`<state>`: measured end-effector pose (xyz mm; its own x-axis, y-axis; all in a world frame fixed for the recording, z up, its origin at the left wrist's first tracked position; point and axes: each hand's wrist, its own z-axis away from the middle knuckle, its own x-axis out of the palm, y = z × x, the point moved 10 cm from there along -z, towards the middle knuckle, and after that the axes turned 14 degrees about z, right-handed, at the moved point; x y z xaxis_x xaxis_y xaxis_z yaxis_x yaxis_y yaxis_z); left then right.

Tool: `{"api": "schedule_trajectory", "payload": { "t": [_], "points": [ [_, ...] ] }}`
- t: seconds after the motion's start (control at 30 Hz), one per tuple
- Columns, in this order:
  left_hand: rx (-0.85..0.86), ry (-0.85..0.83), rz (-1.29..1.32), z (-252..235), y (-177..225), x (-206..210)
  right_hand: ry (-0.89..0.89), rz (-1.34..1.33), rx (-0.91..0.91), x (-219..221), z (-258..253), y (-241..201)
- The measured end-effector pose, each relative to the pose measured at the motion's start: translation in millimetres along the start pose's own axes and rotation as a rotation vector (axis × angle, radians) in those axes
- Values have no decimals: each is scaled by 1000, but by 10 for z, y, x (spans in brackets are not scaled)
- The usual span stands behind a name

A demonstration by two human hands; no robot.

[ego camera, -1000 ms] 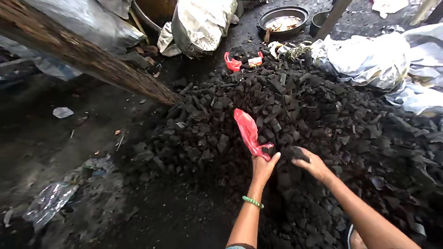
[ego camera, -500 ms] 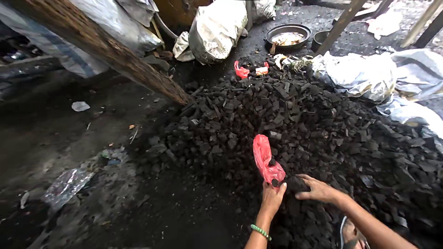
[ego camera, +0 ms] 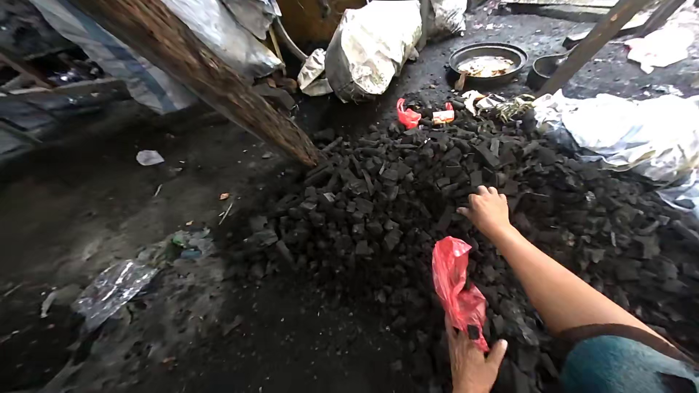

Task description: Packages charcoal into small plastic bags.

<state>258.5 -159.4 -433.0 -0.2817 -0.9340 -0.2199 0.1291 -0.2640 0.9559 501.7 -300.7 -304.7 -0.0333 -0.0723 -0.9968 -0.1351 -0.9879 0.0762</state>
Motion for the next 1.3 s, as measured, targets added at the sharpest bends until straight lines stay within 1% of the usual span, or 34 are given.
{"api": "schedule_trajectory", "payload": {
  "t": [0.1,0.17,0.27,0.4,0.47,0.53,0.57,0.6,0.63,0.7,0.73,0.77,0.8,0.83,0.87,0.93,0.97,1.0,1.03,1.1,1.17,1.27,1.3],
  "points": [
    [24,14,9,-11,-15,8,68,-48,83,66,-22,76],
    [20,19,33,-18,-11,0,38,-174,159,82,19,220],
    [-18,21,59,-15,-29,-13,-42,-525,207,117,215,439],
    [-33,13,61,-30,-58,-33,-153,-956,183,95,679,623],
    [-44,-11,42,-32,-52,-31,-217,-1024,187,29,934,734],
    [-44,-46,12,-57,-25,-28,-212,-964,202,-83,1161,972],
    [-45,-74,-7,-65,-16,-23,-157,-934,240,-161,1280,1192],
    [-66,-116,-36,-66,-27,-18,-49,-964,311,-249,1420,1494],
    [-95,-161,-63,-72,-39,-19,114,-1079,418,-336,1580,1867],
    [-158,-209,-95,-78,-60,-26,518,-1488,622,-461,1897,2573],
    [-180,-207,-87,-68,-43,-28,636,-1651,654,-490,2029,2792],
    [-192,-188,-57,-75,1,-26,665,-1715,663,-492,2123,2867],
    [-194,-158,-26,-89,57,-29,595,-1642,683,-447,2174,2777],
    [-198,-137,-8,-95,100,-30,443,-1477,669,-348,2212,2537],
    [-207,-128,-17,-99,128,-21,260,-1293,601,-195,2234,2214],
    [-234,-177,-115,-92,141,32,-186,-950,313,314,2246,1457],
    [-236,-210,-181,-69,140,48,-374,-750,198,623,2300,1093],
    [-227,-239,-249,-40,140,59,-491,-562,141,896,2396,807],
    [-214,-262,-314,-9,138,72,-521,-420,139,1069,2506,612],
    [-205,-292,-402,57,157,115,-396,-314,230,1120,2687,439],
    [-198,-299,-415,137,204,181,-308,-343,288,1030,2822,422],
    [-152,-324,-340,310,269,317,-308,-452,248,980,2932,560],
    [-166,-352,-301,359,289,349,-318,-478,236,979,2952,633]
  ]
}}
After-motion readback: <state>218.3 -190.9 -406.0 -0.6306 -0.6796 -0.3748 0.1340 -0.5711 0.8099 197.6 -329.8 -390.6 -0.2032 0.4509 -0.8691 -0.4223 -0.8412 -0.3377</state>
